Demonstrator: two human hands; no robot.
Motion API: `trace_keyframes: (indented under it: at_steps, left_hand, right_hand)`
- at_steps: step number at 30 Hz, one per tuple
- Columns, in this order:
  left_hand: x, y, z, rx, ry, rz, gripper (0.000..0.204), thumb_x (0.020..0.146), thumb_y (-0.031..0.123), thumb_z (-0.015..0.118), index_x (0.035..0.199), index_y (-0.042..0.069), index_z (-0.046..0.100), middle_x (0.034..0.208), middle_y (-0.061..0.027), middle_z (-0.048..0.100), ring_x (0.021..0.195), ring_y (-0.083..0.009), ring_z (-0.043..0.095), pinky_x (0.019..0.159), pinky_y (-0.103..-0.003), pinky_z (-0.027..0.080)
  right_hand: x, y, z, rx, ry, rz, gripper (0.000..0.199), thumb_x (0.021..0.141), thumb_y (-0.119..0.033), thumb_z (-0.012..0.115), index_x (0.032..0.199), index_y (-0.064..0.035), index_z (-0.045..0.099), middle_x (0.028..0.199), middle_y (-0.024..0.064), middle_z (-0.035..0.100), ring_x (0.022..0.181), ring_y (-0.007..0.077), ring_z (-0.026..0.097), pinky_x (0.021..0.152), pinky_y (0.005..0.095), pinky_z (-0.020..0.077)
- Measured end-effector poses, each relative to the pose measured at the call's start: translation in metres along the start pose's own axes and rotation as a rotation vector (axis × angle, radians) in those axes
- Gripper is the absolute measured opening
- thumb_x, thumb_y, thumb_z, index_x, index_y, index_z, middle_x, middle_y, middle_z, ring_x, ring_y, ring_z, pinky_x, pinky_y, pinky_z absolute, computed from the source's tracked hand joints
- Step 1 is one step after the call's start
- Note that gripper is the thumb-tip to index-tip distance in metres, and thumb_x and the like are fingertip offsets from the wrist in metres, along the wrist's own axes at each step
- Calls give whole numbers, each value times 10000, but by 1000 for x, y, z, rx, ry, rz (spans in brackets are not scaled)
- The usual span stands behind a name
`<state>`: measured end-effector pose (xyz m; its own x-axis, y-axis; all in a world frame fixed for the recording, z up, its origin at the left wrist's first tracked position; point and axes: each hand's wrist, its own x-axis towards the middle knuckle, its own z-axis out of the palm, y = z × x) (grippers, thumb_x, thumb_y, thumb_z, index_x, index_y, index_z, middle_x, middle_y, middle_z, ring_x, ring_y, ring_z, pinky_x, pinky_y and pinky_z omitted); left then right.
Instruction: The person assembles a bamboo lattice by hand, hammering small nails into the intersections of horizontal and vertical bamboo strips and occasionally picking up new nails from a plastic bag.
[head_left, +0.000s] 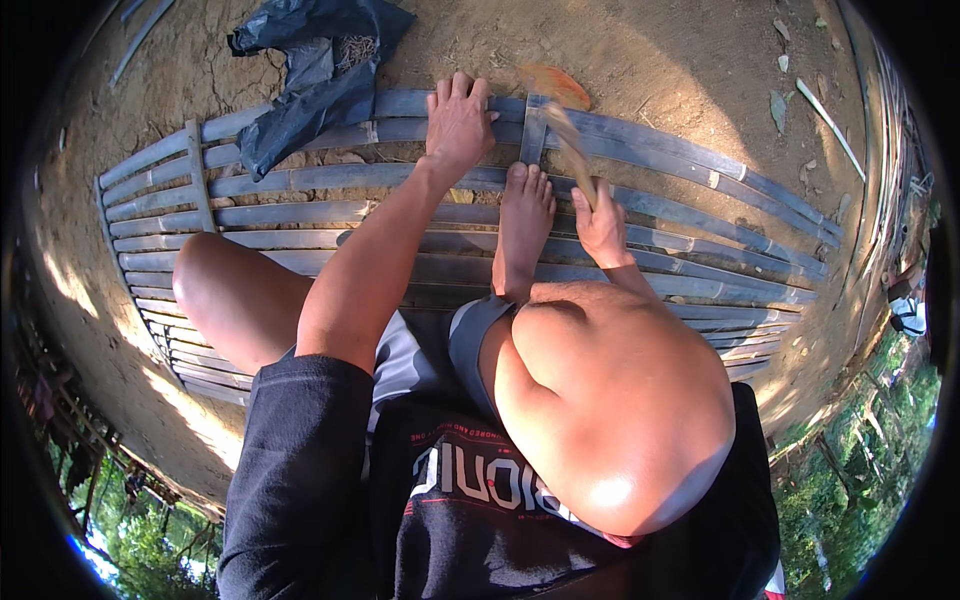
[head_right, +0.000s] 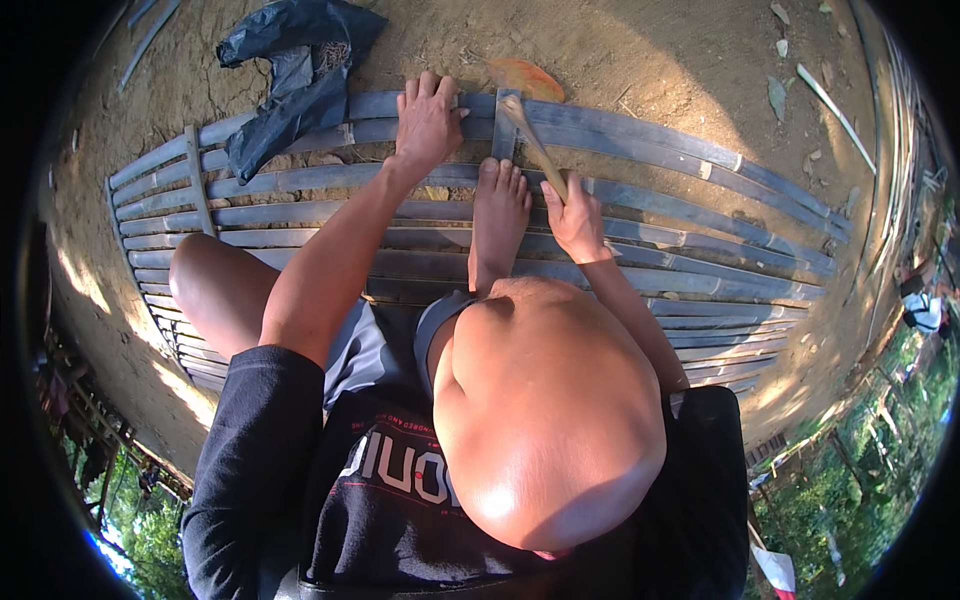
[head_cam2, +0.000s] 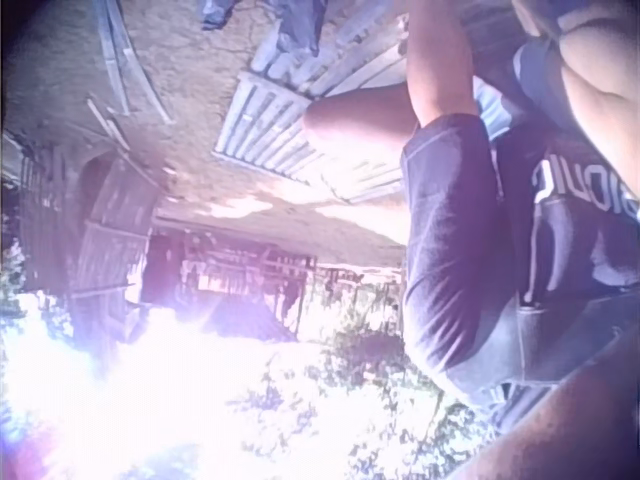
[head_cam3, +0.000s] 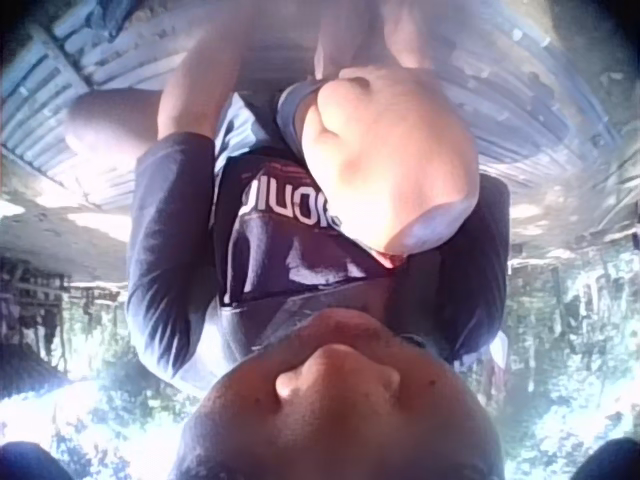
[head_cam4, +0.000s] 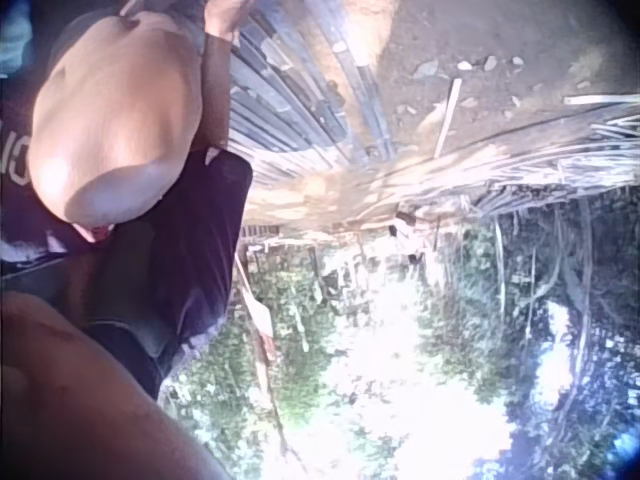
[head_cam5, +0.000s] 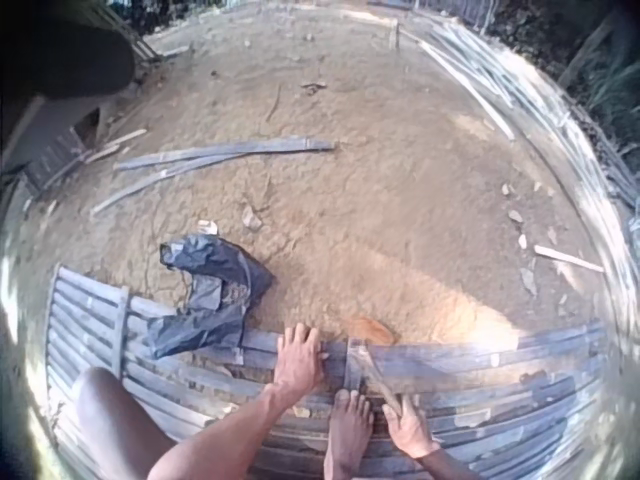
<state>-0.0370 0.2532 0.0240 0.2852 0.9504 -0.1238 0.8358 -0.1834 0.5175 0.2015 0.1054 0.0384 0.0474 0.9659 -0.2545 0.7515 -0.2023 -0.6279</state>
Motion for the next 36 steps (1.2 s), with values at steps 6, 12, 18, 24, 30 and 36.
trace_keyframes:
  at_steps: [6,12,18,24,30,36]
  left_hand:
    - [-5,-3,4,6,11,6,333,835,140,753,1122,83,595,1171,-132,536,1157,-354,496,946,-496,398]
    - [-7,-3,3,1,4,-7,333,827,128,759,1118,93,599,1169,-129,538,1140,-353,504,942,-488,401]
    - [2,0,0,18,15,8,346,829,141,768,1125,94,596,1162,-133,539,1131,-353,507,937,-476,402]
    - [-2,-2,3,39,6,6,359,829,148,772,1133,95,590,1154,-134,536,1139,-351,506,937,-472,403]
    - [-5,-4,-1,18,20,-16,368,832,114,754,1160,82,591,1167,-145,538,1142,-360,503,959,-493,411]
    - [-29,-21,-22,-145,128,131,477,845,64,709,1302,60,572,1278,-173,527,1238,-409,475,1058,-507,404]
  right_hand:
    - [0,-13,4,43,0,96,337,1031,-339,603,1104,-12,577,787,301,655,787,535,631,597,565,480]
    - [-30,-4,-11,151,45,156,364,1037,-389,587,1095,-30,570,808,292,655,826,528,641,637,560,482]
    - [-25,-3,3,34,79,74,403,1035,-433,575,1074,-33,541,766,294,641,778,541,626,620,584,468]
    - [-15,-11,1,-50,-41,142,387,1042,-404,568,1081,-20,538,719,290,633,735,538,619,596,582,466]
    - [-48,3,1,96,156,256,329,1053,-327,567,1165,-22,616,928,257,703,931,459,688,775,491,534]
    - [-131,47,-28,-99,130,523,353,1051,-336,578,1201,-20,626,1013,219,712,1008,391,677,850,452,519]
